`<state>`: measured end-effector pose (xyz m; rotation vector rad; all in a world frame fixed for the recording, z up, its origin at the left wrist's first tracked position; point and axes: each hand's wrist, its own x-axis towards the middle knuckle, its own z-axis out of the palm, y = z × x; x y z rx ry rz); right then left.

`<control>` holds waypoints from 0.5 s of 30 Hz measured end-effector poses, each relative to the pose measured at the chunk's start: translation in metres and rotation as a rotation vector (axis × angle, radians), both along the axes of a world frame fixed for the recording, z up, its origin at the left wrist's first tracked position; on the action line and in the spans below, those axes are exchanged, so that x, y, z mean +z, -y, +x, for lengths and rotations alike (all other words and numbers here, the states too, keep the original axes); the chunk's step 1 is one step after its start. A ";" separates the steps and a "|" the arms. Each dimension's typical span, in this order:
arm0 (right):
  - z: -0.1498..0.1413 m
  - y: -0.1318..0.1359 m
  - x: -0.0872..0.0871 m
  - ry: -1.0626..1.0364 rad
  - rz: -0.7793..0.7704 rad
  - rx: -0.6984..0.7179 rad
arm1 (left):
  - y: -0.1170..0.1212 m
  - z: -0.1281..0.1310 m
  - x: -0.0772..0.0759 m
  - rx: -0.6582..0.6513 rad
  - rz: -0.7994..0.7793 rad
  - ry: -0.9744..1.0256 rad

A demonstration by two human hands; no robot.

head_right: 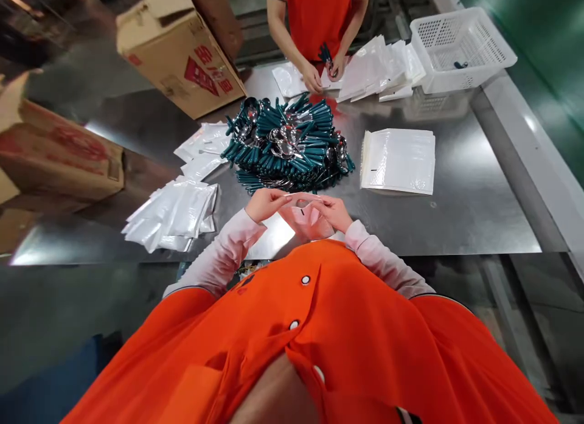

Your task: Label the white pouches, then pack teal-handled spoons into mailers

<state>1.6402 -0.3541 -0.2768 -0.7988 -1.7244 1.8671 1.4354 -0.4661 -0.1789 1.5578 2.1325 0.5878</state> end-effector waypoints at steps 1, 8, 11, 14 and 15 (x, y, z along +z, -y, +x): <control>-0.003 0.001 0.000 -0.001 -0.008 -0.037 | 0.001 0.003 0.000 0.029 0.105 -0.062; -0.016 0.006 -0.002 -0.052 -0.070 -0.052 | 0.003 0.042 -0.011 -0.081 0.424 -0.185; -0.019 0.011 -0.004 -0.089 -0.097 -0.102 | -0.010 0.052 -0.018 -0.084 0.301 -0.167; -0.018 0.014 -0.005 -0.050 -0.039 -0.094 | -0.023 0.057 -0.024 -0.020 0.263 -0.098; -0.017 0.014 -0.005 -0.038 -0.024 -0.091 | -0.026 0.057 -0.026 -0.007 0.274 -0.040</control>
